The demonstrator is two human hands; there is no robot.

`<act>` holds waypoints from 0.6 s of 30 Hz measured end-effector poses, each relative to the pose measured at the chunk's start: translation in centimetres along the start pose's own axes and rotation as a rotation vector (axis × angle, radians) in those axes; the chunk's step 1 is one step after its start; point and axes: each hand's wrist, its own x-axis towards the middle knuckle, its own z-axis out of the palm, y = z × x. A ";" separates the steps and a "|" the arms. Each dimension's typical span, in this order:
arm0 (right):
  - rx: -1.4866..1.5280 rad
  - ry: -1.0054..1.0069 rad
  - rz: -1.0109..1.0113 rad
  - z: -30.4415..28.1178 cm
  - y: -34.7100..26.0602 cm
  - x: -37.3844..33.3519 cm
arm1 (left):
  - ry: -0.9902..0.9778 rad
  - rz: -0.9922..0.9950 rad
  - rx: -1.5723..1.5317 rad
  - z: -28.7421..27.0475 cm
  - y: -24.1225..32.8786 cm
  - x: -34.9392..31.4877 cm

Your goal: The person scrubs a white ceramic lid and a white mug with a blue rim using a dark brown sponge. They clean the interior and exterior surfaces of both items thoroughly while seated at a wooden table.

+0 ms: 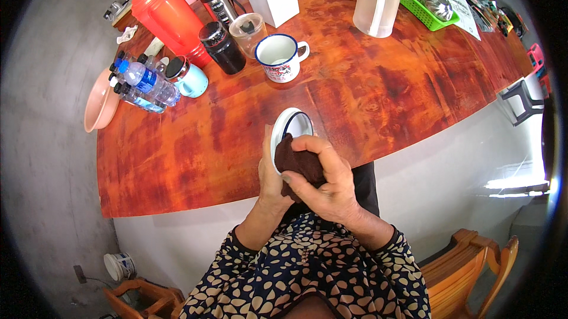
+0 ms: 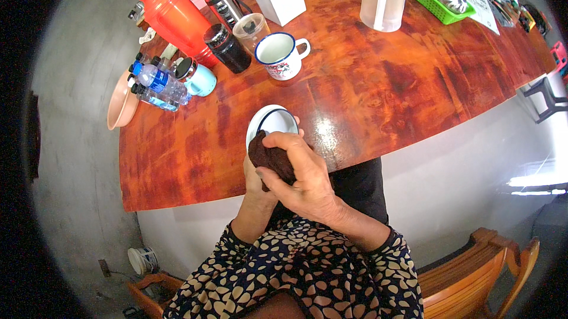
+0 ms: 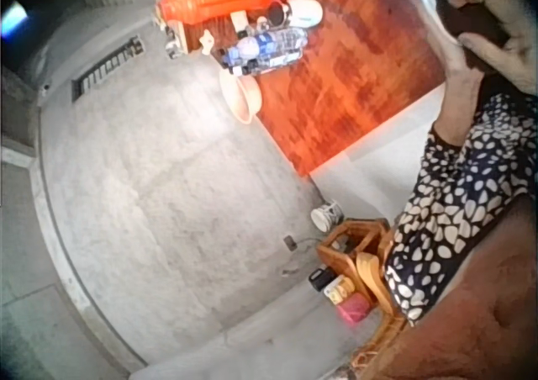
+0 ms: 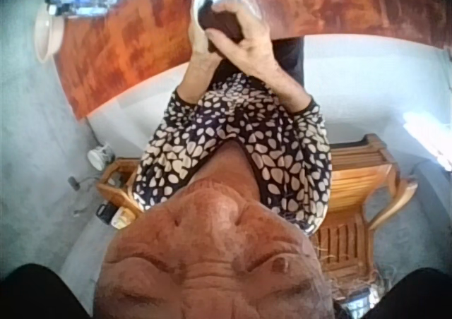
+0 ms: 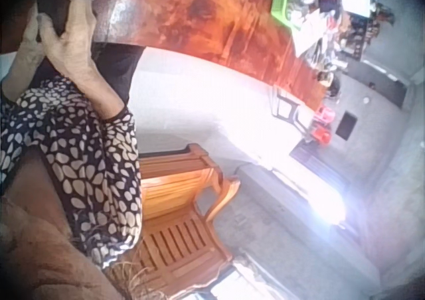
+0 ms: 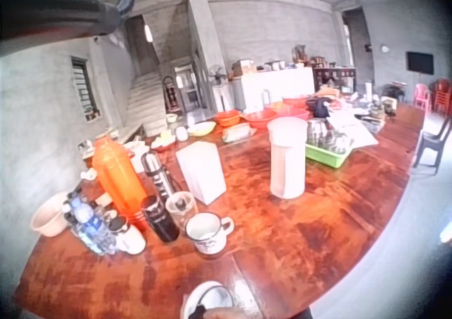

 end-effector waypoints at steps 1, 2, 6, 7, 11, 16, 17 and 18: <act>-0.008 0.001 0.020 0.3 0.2 -0.1 | 0.043 0.035 0.044 0.3 0.0 -0.1; -0.052 -0.022 -0.013 0.3 0.3 -0.1 | 0.018 0.035 0.035 0.0 0.1 -0.1; -0.181 -0.098 -0.138 -0.1 0.8 -0.1 | -0.024 0.031 0.009 -0.9 0.3 0.0; -0.203 -0.121 -0.139 -0.4 1.0 -0.3 | -0.005 0.016 -0.005 -1.1 0.1 0.1; -0.083 -0.130 -0.048 -0.8 0.8 -0.7 | -0.024 0.051 0.017 -0.8 -0.2 0.2; 0.235 -0.012 0.255 -1.1 -1.2 0.5 | 0.077 0.428 0.647 1.7 0.5 -0.5; 0.351 -0.008 0.362 -1.3 -1.5 1.0 | 0.056 0.499 0.702 1.4 0.4 -0.6; 0.468 -0.006 0.469 -1.6 -1.9 1.6 | 0.059 0.519 0.690 1.2 0.2 -0.5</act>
